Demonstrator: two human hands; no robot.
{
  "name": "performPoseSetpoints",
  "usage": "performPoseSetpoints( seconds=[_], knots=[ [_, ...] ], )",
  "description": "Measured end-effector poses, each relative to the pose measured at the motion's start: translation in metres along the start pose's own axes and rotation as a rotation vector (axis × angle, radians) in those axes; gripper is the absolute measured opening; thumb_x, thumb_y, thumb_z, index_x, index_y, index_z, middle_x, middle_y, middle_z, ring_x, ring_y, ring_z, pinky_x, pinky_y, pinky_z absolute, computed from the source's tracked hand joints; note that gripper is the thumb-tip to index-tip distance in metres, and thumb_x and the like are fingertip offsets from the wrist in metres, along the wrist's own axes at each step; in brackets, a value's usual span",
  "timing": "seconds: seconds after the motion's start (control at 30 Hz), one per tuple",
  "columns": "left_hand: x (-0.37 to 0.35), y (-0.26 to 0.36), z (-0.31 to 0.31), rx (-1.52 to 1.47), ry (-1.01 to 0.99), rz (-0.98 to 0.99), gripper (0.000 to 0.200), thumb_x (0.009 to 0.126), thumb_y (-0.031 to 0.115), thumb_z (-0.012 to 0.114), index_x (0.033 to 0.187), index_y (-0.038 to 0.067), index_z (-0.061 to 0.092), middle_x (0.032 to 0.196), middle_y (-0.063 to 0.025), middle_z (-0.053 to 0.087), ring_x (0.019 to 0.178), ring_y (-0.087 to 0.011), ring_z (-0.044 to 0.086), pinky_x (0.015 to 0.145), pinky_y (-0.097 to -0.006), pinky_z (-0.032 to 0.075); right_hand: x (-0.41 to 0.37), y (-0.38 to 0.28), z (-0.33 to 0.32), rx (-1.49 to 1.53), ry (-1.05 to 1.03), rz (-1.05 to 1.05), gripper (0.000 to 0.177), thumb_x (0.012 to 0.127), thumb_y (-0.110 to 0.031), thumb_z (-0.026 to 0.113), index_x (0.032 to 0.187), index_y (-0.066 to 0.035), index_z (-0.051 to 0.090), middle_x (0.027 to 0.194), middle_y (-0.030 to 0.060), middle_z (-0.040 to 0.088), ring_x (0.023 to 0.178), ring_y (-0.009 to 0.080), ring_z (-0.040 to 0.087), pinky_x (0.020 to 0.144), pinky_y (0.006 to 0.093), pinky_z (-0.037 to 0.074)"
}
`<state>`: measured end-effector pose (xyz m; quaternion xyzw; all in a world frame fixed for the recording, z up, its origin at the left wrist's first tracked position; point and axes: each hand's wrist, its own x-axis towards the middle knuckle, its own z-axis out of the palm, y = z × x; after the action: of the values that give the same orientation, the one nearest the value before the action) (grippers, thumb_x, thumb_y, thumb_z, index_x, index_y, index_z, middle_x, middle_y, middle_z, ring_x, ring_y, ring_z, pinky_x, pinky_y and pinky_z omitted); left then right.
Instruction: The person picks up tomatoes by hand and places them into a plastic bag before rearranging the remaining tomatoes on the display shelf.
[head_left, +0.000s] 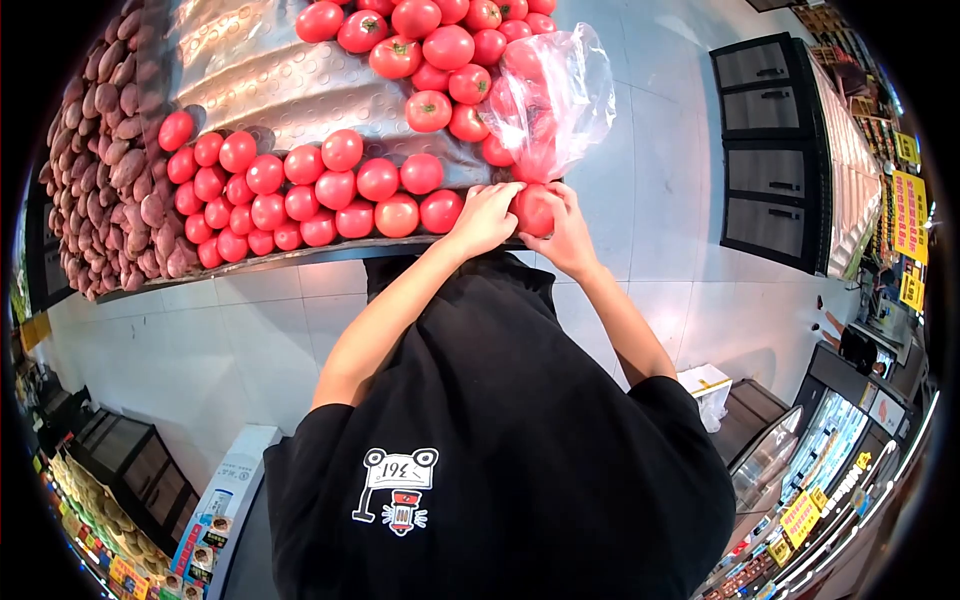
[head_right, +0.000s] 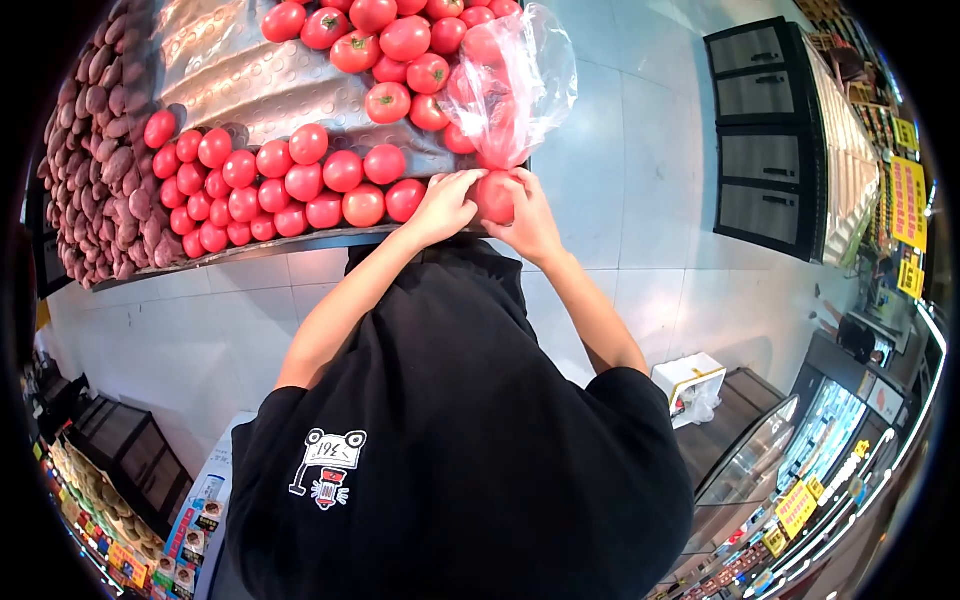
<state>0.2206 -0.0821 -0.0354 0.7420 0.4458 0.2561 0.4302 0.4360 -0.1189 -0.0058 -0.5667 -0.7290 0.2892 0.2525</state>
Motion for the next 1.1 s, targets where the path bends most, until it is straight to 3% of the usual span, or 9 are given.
performPoseSetpoints(
  seconds=[0.1,0.23,0.47,0.67,0.77,0.87,0.9,1.03,1.1],
  knots=[
    [0.000,-0.003,0.010,0.107,0.019,0.084,0.059,0.088,0.004,0.063,0.147,0.001,0.060,0.140,-0.0215,0.066,0.131,-0.0397,0.062,0.117,-0.0509,0.042,-0.001,-0.008,-0.009,-0.445,-0.049,-0.193,0.079,0.078,-0.038,0.094,0.145,-0.014,0.059,0.147,0.0213,0.056,0.138,0.0404,0.056,0.126,0.0568,0.037],
    [-0.001,-0.009,0.010,0.306,-0.038,0.103,0.067,0.085,0.005,0.069,0.151,0.000,0.057,0.137,-0.0179,0.067,0.131,-0.0372,0.061,0.117,-0.0488,0.043,0.004,-0.015,-0.003,-0.570,-0.026,-0.154,0.081,0.080,-0.051,0.090,0.145,-0.014,0.060,0.138,0.0188,0.062,0.134,0.0357,0.058,0.127,0.0605,0.033],
    [-0.001,0.010,-0.005,0.546,-0.188,0.087,0.063,0.084,0.011,0.078,0.143,0.000,0.060,0.127,-0.0149,0.069,0.129,-0.0331,0.061,0.117,-0.0459,0.044,0.011,-0.014,0.003,-0.567,-0.172,-0.069,0.081,0.079,-0.050,0.089,0.145,-0.013,0.060,0.136,0.0196,0.062,0.132,0.0363,0.058,0.127,0.0614,0.032],
    [-0.011,-0.003,-0.005,0.491,-0.089,0.197,0.054,0.087,0.015,0.076,0.138,0.001,0.065,0.126,-0.0138,0.069,0.127,-0.0310,0.062,0.116,-0.0465,0.045,0.002,-0.004,0.009,-0.619,-0.104,-0.156,0.072,0.089,-0.047,0.084,0.146,-0.010,0.059,0.141,0.0208,0.058,0.136,0.0372,0.055,0.127,0.0635,0.032],
    [-0.032,-0.003,-0.030,0.520,-0.006,0.288,0.054,0.093,0.023,0.078,0.140,0.002,0.063,0.136,-0.0147,0.066,0.134,-0.0331,0.058,0.121,-0.0484,0.043,0.002,-0.012,0.010,-0.590,-0.113,-0.047,0.071,0.094,-0.048,0.081,0.150,-0.010,0.058,0.144,0.0193,0.056,0.141,0.0377,0.052,0.128,0.0629,0.031],
    [-0.063,-0.017,-0.043,0.630,0.048,0.180,0.055,0.097,0.028,0.075,0.144,0.002,0.062,0.144,-0.0144,0.064,0.141,-0.0341,0.055,0.125,-0.0489,0.040,-0.003,-0.010,0.010,-0.588,-0.070,-0.065,0.071,0.094,-0.046,0.082,0.150,-0.010,0.059,0.147,0.0196,0.055,0.141,0.0382,0.052,0.127,0.0617,0.032],
    [-0.067,-0.019,-0.050,0.712,0.000,0.184,0.069,0.097,0.043,0.076,0.149,0.001,0.060,0.150,-0.0148,0.062,0.147,-0.0332,0.052,0.128,-0.0514,0.036,-0.004,-0.007,0.012,-0.567,-0.054,-0.066,0.073,0.093,-0.046,0.083,0.151,-0.010,0.058,0.148,0.0199,0.055,0.142,0.0387,0.051,0.128,0.0615,0.032],
    [-0.069,-0.015,-0.056,0.821,-0.105,0.208,0.105,0.083,0.067,0.078,0.159,0.000,0.050,0.157,-0.0144,0.059,0.153,-0.0308,0.047,0.130,-0.0542,0.033,-0.011,-0.009,0.015,-0.472,0.001,-0.140,0.081,0.089,-0.047,0.086,0.154,-0.009,0.055,0.156,0.0216,0.050,0.150,0.0410,0.045,0.130,0.0612,0.029],
    [-0.066,-0.018,-0.054,0.847,-0.103,0.205,0.103,0.084,0.066,0.078,0.159,0.000,0.050,0.157,-0.0142,0.059,0.153,-0.0302,0.047,0.129,-0.0538,0.034,-0.014,-0.013,0.014,-0.484,-0.039,-0.239,0.094,0.083,-0.055,0.088,0.157,-0.009,0.052,0.163,0.0231,0.044,0.156,0.0423,0.039,0.132,0.0618,0.026]
  ],
)
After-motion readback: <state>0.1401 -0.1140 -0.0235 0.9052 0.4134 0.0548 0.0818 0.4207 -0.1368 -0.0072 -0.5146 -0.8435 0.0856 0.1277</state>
